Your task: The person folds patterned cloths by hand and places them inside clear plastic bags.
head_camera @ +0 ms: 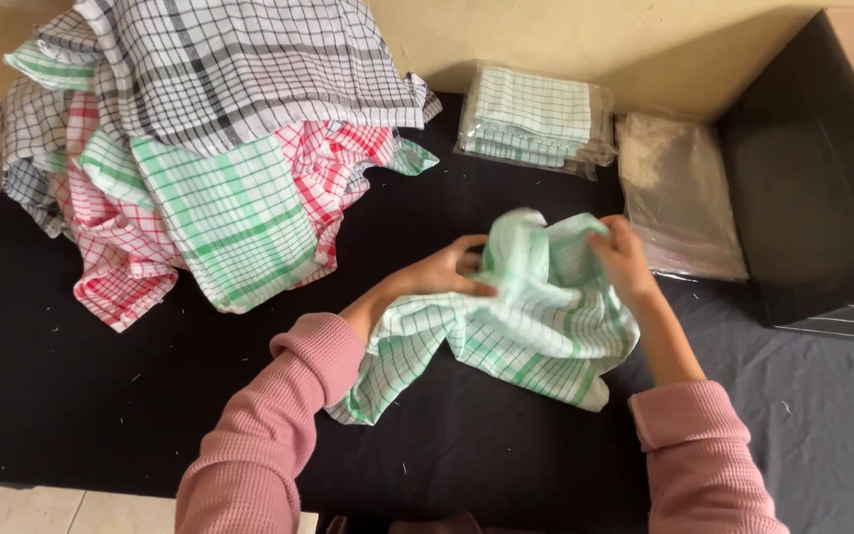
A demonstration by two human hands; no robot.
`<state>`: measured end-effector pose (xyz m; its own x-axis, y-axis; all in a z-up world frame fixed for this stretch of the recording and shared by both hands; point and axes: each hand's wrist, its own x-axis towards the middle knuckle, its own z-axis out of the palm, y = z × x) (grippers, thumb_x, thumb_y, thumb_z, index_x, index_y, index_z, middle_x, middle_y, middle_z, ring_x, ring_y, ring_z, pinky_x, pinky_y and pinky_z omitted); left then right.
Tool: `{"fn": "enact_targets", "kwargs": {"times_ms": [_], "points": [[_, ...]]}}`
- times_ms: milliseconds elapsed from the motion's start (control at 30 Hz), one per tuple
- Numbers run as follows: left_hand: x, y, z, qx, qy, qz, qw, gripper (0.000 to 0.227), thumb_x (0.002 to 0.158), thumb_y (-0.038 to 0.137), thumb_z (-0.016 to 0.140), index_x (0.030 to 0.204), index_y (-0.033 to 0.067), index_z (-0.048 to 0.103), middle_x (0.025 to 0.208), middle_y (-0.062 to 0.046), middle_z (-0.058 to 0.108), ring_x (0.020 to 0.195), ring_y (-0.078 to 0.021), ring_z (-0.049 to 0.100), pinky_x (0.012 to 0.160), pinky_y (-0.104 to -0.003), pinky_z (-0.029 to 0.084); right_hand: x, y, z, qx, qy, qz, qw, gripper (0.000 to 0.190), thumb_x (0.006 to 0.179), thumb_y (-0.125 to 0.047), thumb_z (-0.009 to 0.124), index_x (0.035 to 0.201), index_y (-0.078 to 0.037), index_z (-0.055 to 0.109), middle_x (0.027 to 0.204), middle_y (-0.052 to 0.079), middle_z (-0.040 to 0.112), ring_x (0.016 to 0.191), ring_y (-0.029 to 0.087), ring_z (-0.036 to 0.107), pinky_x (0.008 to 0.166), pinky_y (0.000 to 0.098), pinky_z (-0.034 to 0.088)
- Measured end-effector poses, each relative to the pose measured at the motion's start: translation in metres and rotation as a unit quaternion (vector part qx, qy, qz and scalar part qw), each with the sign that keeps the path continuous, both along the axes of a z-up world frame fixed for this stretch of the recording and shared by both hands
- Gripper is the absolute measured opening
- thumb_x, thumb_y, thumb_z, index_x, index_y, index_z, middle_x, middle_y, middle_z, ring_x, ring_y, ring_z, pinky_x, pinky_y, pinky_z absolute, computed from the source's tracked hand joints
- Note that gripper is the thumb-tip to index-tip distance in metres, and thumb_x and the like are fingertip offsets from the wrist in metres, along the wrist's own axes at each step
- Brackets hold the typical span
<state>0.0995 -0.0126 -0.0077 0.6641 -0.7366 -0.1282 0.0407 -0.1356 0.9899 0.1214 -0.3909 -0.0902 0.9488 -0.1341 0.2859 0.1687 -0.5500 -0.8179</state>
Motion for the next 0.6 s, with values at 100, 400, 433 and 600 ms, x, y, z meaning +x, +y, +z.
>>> {"fn": "enact_targets", "kwargs": {"times_ms": [100,400,433,600], "points": [[0.000,0.000,-0.001,0.011,-0.020,0.000,1.000,0.090,0.083,0.031,0.087,0.152,0.0010,0.039,0.127,-0.017,0.069,0.119,-0.0274,0.066,0.102,-0.036,0.055,0.006,-0.029,-0.002,0.100,-0.049,-0.095,0.989,0.010,0.106,-0.016,0.064,0.116,-0.018,0.062,0.074,-0.001,0.054,0.067,0.014,0.053,0.059,0.0257,0.042],[0.034,0.084,0.060,0.033,-0.046,0.122,0.991,0.044,0.092,0.037,0.062,0.123,0.0071,0.061,0.105,-0.007,0.063,0.096,-0.0205,0.066,0.078,-0.023,0.063,-0.022,-0.067,0.049,0.166,-0.099,-0.137,0.972,0.009,0.108,-0.014,0.061,0.113,-0.016,0.054,0.101,-0.005,0.057,0.091,0.005,0.052,0.079,0.0224,0.044],[0.037,0.095,0.070,0.032,-0.048,0.123,0.991,0.044,0.092,0.037,0.062,0.123,0.0071,0.061,0.105,-0.007,0.063,0.096,-0.0205,0.066,0.078,-0.023,0.063,-0.018,-0.073,0.049,0.166,-0.101,-0.136,0.971,0.009,0.108,-0.014,0.061,0.113,-0.016,0.054,0.101,-0.005,0.057,0.091,0.005,0.052,0.079,0.0224,0.044],[0.072,0.135,0.076,0.145,-0.213,0.150,0.954,0.054,0.087,0.051,0.068,0.121,0.0110,0.054,0.101,-0.006,0.061,0.073,-0.0118,0.058,0.059,-0.019,0.052,-0.020,-0.084,0.075,0.093,-0.115,-0.158,0.976,0.007,0.108,-0.008,0.066,0.114,-0.009,0.063,0.097,-0.003,0.062,0.092,0.007,0.058,0.080,0.0248,0.049]]}}
